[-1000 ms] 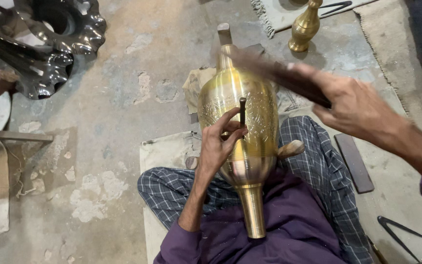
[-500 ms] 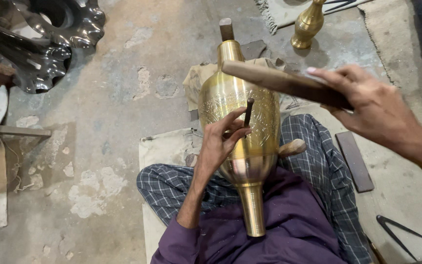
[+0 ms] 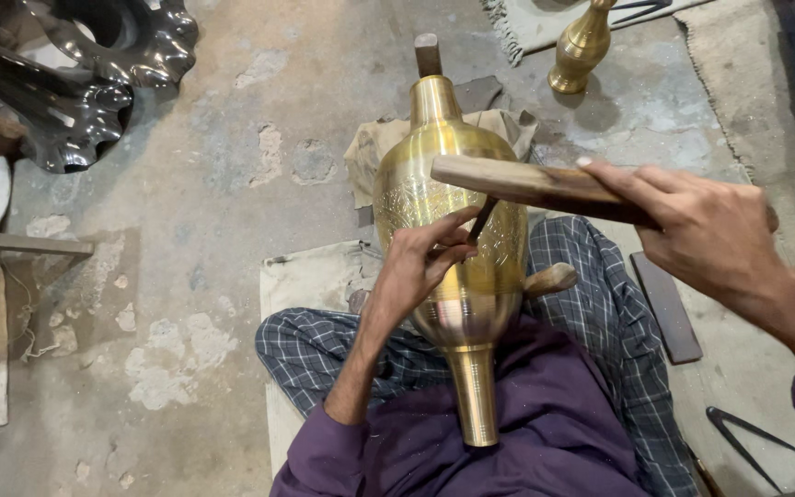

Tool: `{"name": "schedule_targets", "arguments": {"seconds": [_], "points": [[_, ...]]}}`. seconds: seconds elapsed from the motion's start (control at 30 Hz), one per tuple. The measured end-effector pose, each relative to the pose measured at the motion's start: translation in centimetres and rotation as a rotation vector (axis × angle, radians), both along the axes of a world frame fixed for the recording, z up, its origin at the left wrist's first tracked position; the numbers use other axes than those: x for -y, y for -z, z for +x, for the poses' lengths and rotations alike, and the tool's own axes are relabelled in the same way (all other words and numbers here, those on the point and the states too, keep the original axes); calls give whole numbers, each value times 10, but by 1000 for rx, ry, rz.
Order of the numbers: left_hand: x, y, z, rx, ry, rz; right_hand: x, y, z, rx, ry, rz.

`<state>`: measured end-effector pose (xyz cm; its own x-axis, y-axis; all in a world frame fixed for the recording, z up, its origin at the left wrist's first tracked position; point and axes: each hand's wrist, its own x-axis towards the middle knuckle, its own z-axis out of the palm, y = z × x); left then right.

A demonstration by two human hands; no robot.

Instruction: The person sits cross-legged on the floor with a large brass vase braced between their feet and engraves a decorative pattern into its surface. They hold a small chisel against the brass with one hand and repeatedly strike it with a wooden mallet held in the other hand, repositioning the chisel across the vase body as they work.

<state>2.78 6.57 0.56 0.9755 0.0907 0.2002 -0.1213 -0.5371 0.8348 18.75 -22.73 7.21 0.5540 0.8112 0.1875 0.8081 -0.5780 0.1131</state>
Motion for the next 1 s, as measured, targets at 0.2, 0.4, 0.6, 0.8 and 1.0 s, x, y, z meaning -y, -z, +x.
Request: {"name": "schedule_targets", "arguments": {"seconds": [0.2, 0.4, 0.6, 0.8, 1.0], "points": [[-2, -17, 4, -39, 148, 31, 21, 34, -11, -299, 77, 224], [-3, -30, 14, -23, 293, 114, 34, 79, -42, -493, 200, 553], [-9, -23, 9, 10, 141, 13, 37, 69, -33, -517, 281, 396], [-13, -15, 1, 17, 78, -35, 31, 32, -18, -336, 176, -33], [-11, -12, 6, -1, 116, -6, 25, 11, -8, -212, 110, 90]]}}
